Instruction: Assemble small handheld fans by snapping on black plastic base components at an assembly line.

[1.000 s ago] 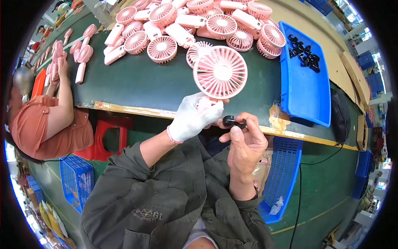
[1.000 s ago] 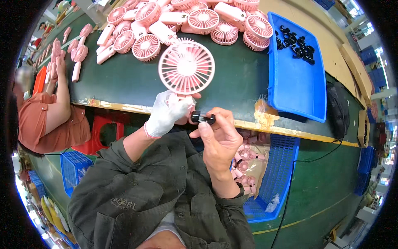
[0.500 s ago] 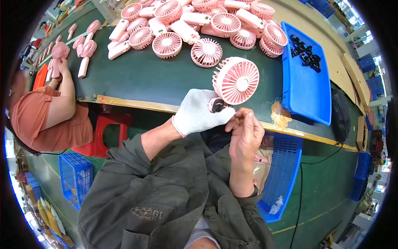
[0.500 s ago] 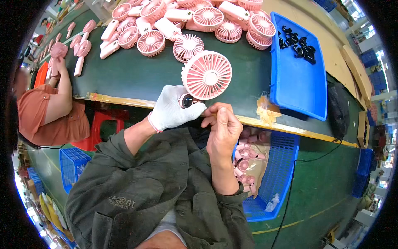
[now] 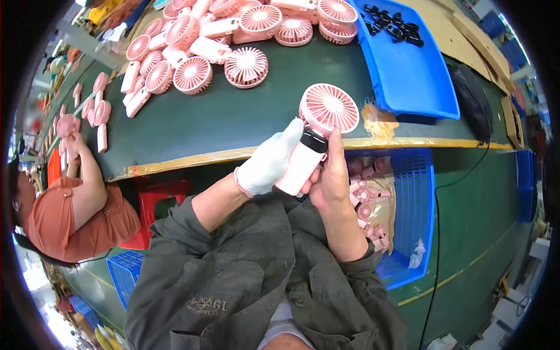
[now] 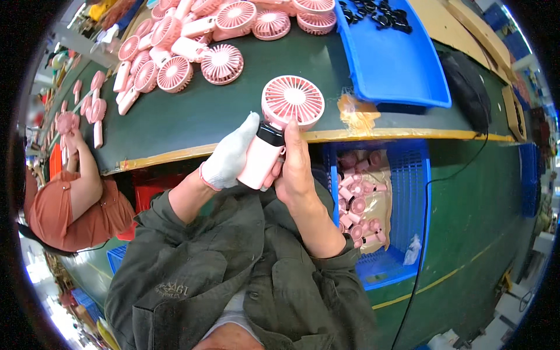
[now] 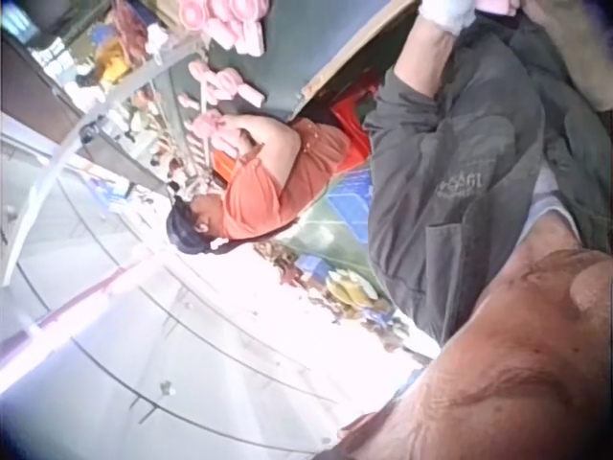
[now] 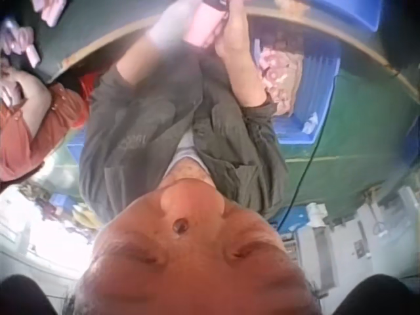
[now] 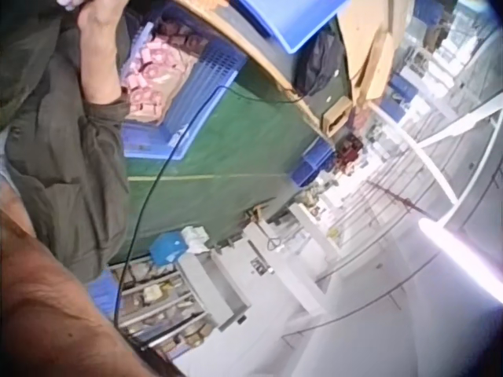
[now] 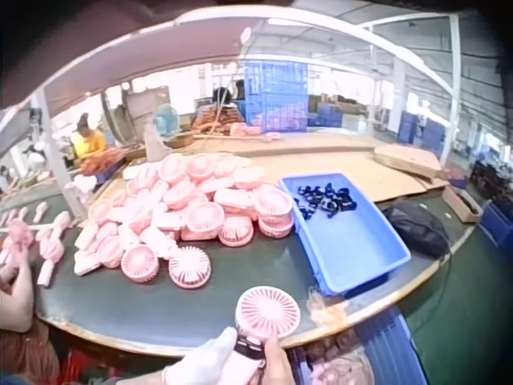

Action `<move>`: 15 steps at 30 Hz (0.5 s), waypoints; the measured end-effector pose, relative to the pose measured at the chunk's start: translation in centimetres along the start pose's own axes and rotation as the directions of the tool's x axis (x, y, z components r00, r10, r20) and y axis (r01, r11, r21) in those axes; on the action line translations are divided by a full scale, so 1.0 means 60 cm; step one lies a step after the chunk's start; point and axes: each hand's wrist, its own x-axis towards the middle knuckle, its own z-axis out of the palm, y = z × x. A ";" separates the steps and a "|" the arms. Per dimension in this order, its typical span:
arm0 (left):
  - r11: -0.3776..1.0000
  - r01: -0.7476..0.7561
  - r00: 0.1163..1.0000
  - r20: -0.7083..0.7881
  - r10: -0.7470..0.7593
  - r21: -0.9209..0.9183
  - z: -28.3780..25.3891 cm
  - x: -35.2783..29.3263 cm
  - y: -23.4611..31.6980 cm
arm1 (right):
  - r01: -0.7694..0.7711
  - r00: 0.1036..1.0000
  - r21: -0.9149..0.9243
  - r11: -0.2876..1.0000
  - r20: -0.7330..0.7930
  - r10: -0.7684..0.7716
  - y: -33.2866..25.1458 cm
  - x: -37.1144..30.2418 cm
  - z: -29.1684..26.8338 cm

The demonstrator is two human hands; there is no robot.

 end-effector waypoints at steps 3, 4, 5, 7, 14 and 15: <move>1.000 -0.001 0.999 0.035 0.001 0.006 0.001 0.011 -0.011 | -0.026 0.999 0.048 0.999 -0.028 0.027 -0.004 -0.006 -0.008; 1.000 0.002 0.999 0.036 -0.002 0.007 0.000 0.013 -0.015 | 0.027 0.999 0.035 0.999 -0.025 -0.026 -0.008 -0.010 -0.005; 0.998 -0.010 1.000 0.020 0.008 0.067 -0.001 0.014 -0.018 | 0.078 0.997 0.021 0.997 -0.019 -0.078 -0.012 -0.012 -0.002; 0.969 -0.059 0.998 -0.020 0.065 0.240 0.012 0.010 -0.011 | 0.139 0.990 -0.013 0.990 -0.022 -0.140 -0.019 -0.014 -0.004; 0.892 -0.068 0.998 0.045 0.054 0.446 0.027 0.009 -0.006 | 0.425 0.903 -0.215 0.879 0.038 -0.427 0.002 -0.006 -0.046; 0.911 -0.065 0.997 0.061 0.043 0.408 0.028 0.011 -0.007 | 0.429 0.901 -0.242 0.870 0.038 -0.433 -0.003 -0.008 -0.045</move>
